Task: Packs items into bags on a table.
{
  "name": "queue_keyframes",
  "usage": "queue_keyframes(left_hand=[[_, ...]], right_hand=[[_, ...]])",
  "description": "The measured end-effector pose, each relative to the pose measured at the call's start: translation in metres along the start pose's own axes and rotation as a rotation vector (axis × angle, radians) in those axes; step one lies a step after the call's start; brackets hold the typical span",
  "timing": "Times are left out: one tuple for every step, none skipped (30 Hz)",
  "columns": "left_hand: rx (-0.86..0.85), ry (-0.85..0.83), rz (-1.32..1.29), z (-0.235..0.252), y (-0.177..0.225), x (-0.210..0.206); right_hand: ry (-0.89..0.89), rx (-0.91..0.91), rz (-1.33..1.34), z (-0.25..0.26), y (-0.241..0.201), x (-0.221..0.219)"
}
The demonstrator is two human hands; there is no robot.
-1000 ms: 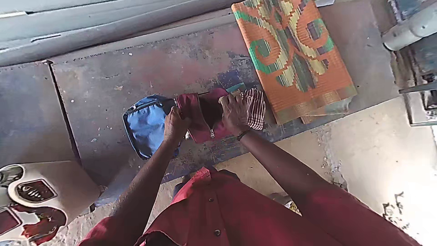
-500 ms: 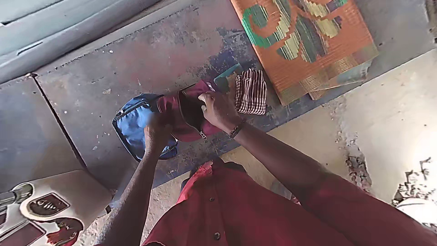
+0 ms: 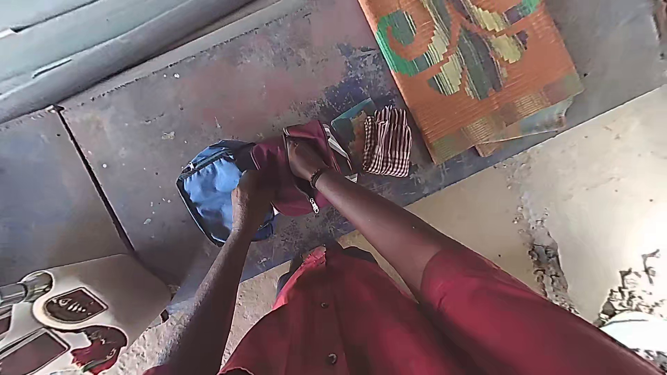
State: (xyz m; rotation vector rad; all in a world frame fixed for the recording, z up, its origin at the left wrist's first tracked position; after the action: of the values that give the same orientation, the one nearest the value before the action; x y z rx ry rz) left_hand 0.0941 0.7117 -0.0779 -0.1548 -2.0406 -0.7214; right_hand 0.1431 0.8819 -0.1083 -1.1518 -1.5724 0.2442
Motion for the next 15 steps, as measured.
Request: queue_keyframes(left_hand=[[-0.004, -0.013, -0.016, -0.002, 0.001, -0.001], [-0.01, -0.019, -0.03, -0.005, 0.002, -0.001], [-0.01, -0.029, -0.036, -0.007, 0.004, -0.001], [-0.007, -0.037, -0.037, -0.007, 0.005, -0.001], [-0.004, -0.041, -0.033, -0.006, 0.007, -0.001], [-0.003, -0.044, -0.031, -0.006, 0.007, -0.001], [-0.004, -0.048, -0.036, -0.006, 0.007, 0.0], [-0.007, -0.05, -0.046, -0.007, 0.007, 0.0], [-0.012, -0.054, -0.054, -0.007, 0.007, -0.001], [-0.021, -0.052, -0.06, -0.007, 0.007, -0.002], [-0.033, -0.049, -0.064, -0.007, 0.007, -0.003], [-0.041, -0.05, -0.064, -0.008, 0.009, -0.003], [-0.045, -0.051, -0.063, -0.009, 0.011, -0.003], [-0.047, -0.049, -0.06, -0.011, 0.013, -0.002], [-0.041, -0.042, -0.055, -0.012, 0.013, -0.001]], right_hand=[[0.004, -0.022, 0.003, 0.001, 0.001, 0.0], [-0.002, -0.041, 0.014, 0.002, 0.002, -0.001], [-0.002, -0.048, 0.038, 0.001, 0.002, 0.0], [0.015, -0.05, 0.075, -0.001, 0.002, 0.001], [0.067, -0.038, 0.082, -0.002, 0.004, 0.002], [0.124, -0.014, 0.061, -0.004, 0.006, 0.003], [0.148, 0.008, 0.059, -0.005, 0.009, 0.003], [0.152, 0.021, 0.057, -0.005, 0.011, 0.003], [0.145, 0.001, 0.069, -0.008, 0.011, 0.004], [0.119, -0.054, 0.098, -0.011, 0.007, 0.007], [0.106, -0.11, 0.114, -0.013, 0.005, 0.009], [0.108, -0.152, 0.129, -0.015, 0.004, 0.009], [0.112, -0.171, 0.149, -0.015, 0.002, 0.009], [0.128, -0.154, 0.152, -0.015, 0.001, 0.009], [0.134, -0.111, 0.149, -0.015, 0.001, 0.009]])
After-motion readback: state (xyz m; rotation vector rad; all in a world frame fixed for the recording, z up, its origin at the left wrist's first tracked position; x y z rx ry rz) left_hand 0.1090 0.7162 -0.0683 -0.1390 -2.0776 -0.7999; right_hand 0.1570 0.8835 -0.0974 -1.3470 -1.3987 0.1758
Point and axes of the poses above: each hand's wrist, its own z-axis towards the middle knuckle, its own x-axis out of the back of the hand, y = z × x, the point moved 1 cm from there along z, towards the middle knuckle, and after that the axes turned 13 degrees about z, right-handed, at the moved point
